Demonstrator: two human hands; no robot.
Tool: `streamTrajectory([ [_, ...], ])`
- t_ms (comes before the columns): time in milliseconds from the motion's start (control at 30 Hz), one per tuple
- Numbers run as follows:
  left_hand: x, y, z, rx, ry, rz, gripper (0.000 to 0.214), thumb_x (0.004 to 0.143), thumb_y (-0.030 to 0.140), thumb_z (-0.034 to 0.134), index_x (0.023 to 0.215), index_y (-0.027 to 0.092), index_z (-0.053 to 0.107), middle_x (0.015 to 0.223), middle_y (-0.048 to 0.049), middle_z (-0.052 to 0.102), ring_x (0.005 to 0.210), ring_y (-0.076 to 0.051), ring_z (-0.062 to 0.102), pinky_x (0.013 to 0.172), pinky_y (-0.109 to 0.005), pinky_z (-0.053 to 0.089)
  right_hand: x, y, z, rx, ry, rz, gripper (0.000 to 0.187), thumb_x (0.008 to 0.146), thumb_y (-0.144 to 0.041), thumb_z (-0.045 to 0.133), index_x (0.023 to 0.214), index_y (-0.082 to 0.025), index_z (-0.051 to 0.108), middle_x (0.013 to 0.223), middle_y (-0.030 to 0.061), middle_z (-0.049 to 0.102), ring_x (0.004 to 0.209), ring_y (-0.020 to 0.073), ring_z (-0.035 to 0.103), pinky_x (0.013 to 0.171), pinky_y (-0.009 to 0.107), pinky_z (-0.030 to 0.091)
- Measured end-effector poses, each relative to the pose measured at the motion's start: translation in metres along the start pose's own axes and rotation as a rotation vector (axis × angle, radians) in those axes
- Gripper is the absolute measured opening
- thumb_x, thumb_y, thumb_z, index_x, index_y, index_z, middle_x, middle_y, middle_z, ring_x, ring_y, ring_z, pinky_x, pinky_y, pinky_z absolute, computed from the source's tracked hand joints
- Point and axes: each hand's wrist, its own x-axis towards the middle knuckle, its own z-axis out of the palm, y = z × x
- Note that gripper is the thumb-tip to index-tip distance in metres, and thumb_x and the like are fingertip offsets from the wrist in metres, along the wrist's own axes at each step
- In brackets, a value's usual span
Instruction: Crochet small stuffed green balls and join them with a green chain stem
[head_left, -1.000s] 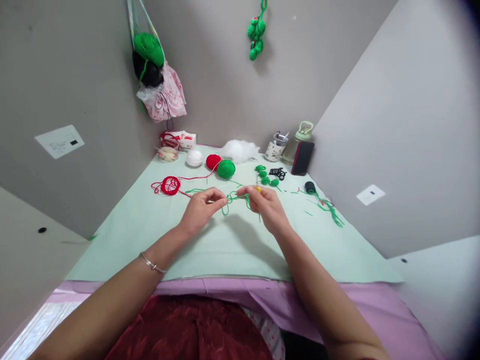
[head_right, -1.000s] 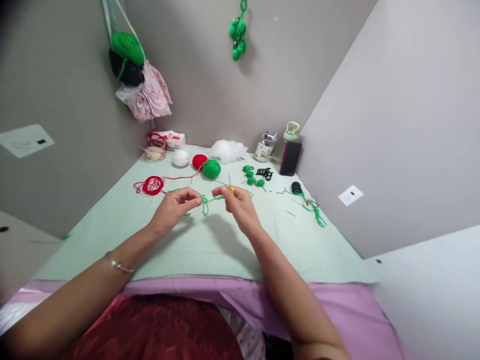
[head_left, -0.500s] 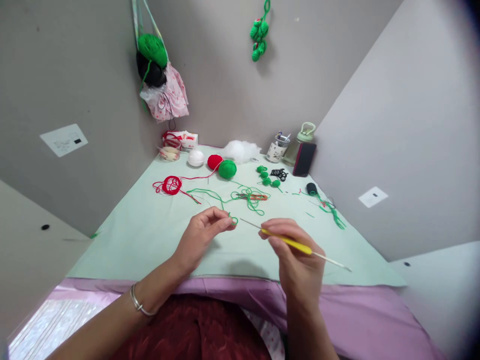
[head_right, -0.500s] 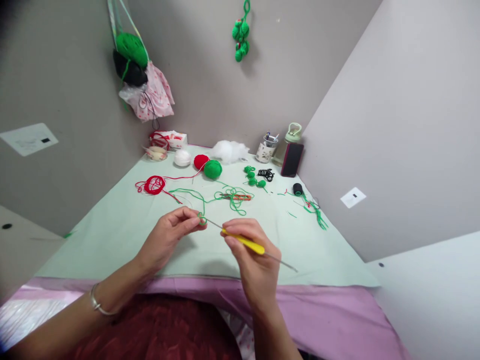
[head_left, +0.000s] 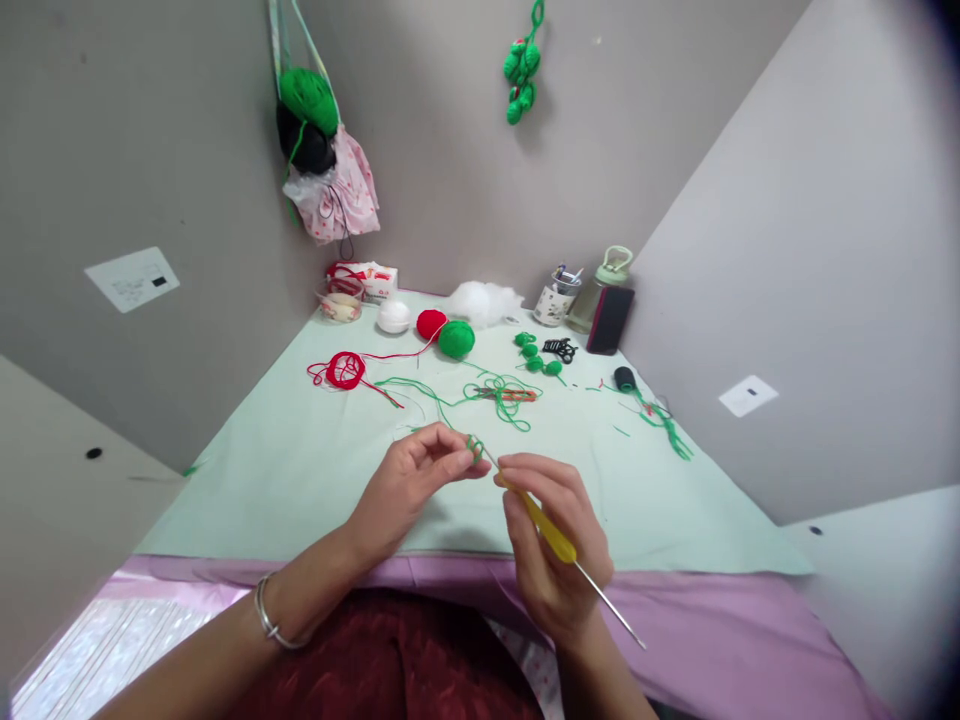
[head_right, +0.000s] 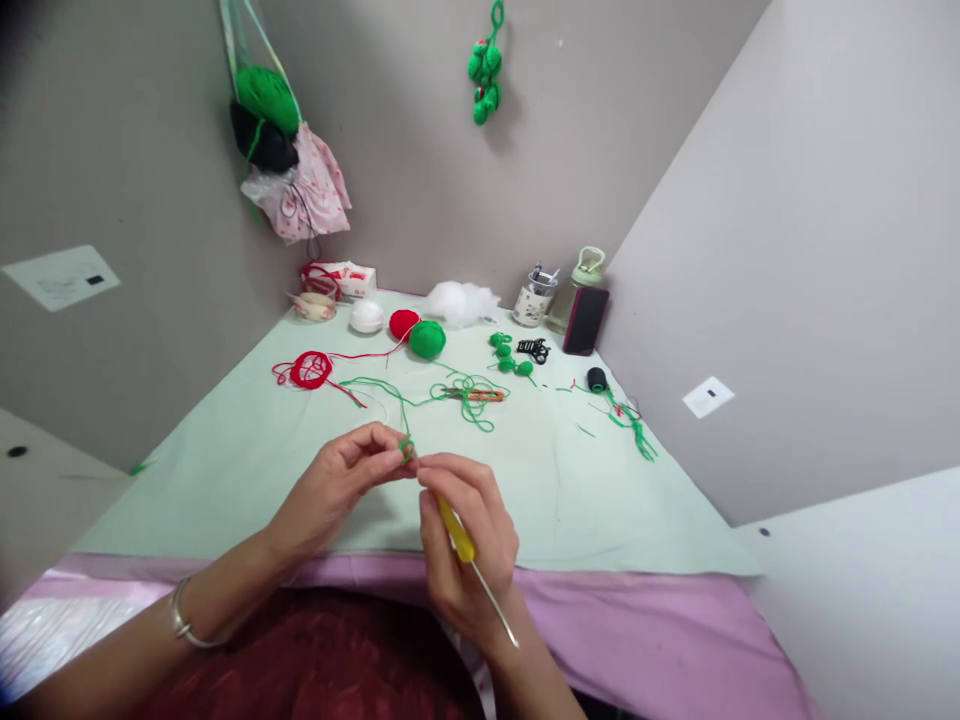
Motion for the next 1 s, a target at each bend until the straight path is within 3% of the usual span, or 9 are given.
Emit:
streamTrajectory([
  [100, -0.001, 0.004, 0.001, 0.076, -0.028, 0.027, 0.018, 0.084, 0.035, 0.078, 0.078, 0.021, 0.068, 0.09, -0.0028, 0.066, 0.091, -0.019, 0.066, 0.094, -0.037, 0.056, 0.0, 0.001, -0.005, 0.022, -0.078, 0.012, 0.046, 0.092, -0.003, 0.057, 0.131, -0.027, 0.064, 0.117, 0.0107, 0.069, 0.11, 0.0247, 0.067, 0.091, 0.041, 0.06],
  [233, -0.004, 0.01, 0.001, 0.14, -0.061, 0.053, 0.019, 0.086, 0.036, 0.076, 0.076, 0.022, 0.066, 0.089, -0.0029, 0.065, 0.089, -0.019, 0.065, 0.09, -0.035, 0.056, 0.004, 0.004, -0.01, 0.041, -0.139, 0.049, 0.042, 0.097, -0.007, 0.054, 0.129, -0.031, 0.066, 0.108, 0.0073, 0.071, 0.1, 0.0222, 0.068, 0.084, 0.038, 0.059],
  [367, -0.006, 0.011, 0.0, 0.094, -0.118, 0.034, 0.016, 0.09, 0.033, 0.072, 0.08, 0.021, 0.067, 0.088, -0.0018, 0.064, 0.089, -0.018, 0.066, 0.09, -0.034, 0.056, 0.007, 0.008, -0.01, 0.214, -0.067, 0.182, 0.031, 0.101, -0.014, 0.052, 0.117, -0.031, 0.072, 0.099, 0.0054, 0.072, 0.094, 0.0214, 0.068, 0.082, 0.038, 0.057],
  [633, -0.007, 0.01, 0.0, -0.027, -0.176, -0.064, 0.018, 0.091, 0.035, 0.073, 0.082, 0.02, 0.067, 0.096, -0.0041, 0.069, 0.098, -0.023, 0.074, 0.099, -0.042, 0.057, 0.011, 0.021, 0.0, 0.685, 0.094, 0.499, 0.018, 0.1, -0.032, 0.059, 0.094, -0.025, 0.075, 0.09, 0.0048, 0.068, 0.075, 0.0176, 0.066, 0.074, 0.036, 0.059],
  [833, -0.006, 0.01, -0.001, -0.015, -0.119, -0.043, 0.02, 0.09, 0.035, 0.074, 0.082, 0.018, 0.066, 0.095, -0.0036, 0.07, 0.092, -0.023, 0.076, 0.094, -0.041, 0.059, 0.01, 0.02, 0.004, 0.742, 0.177, 0.541, 0.016, 0.097, -0.032, 0.065, 0.09, -0.023, 0.077, 0.088, 0.0043, 0.067, 0.074, 0.0156, 0.065, 0.075, 0.033, 0.058],
  [1000, -0.008, 0.011, 0.0, -0.088, -0.162, -0.07, 0.02, 0.095, 0.034, 0.069, 0.086, 0.017, 0.065, 0.097, -0.0045, 0.073, 0.093, -0.02, 0.074, 0.095, -0.039, 0.057, 0.009, 0.019, 0.005, 0.88, 0.151, 0.62, 0.012, 0.093, -0.034, 0.071, 0.091, -0.025, 0.078, 0.089, 0.0029, 0.068, 0.073, 0.0131, 0.063, 0.074, 0.03, 0.056],
])
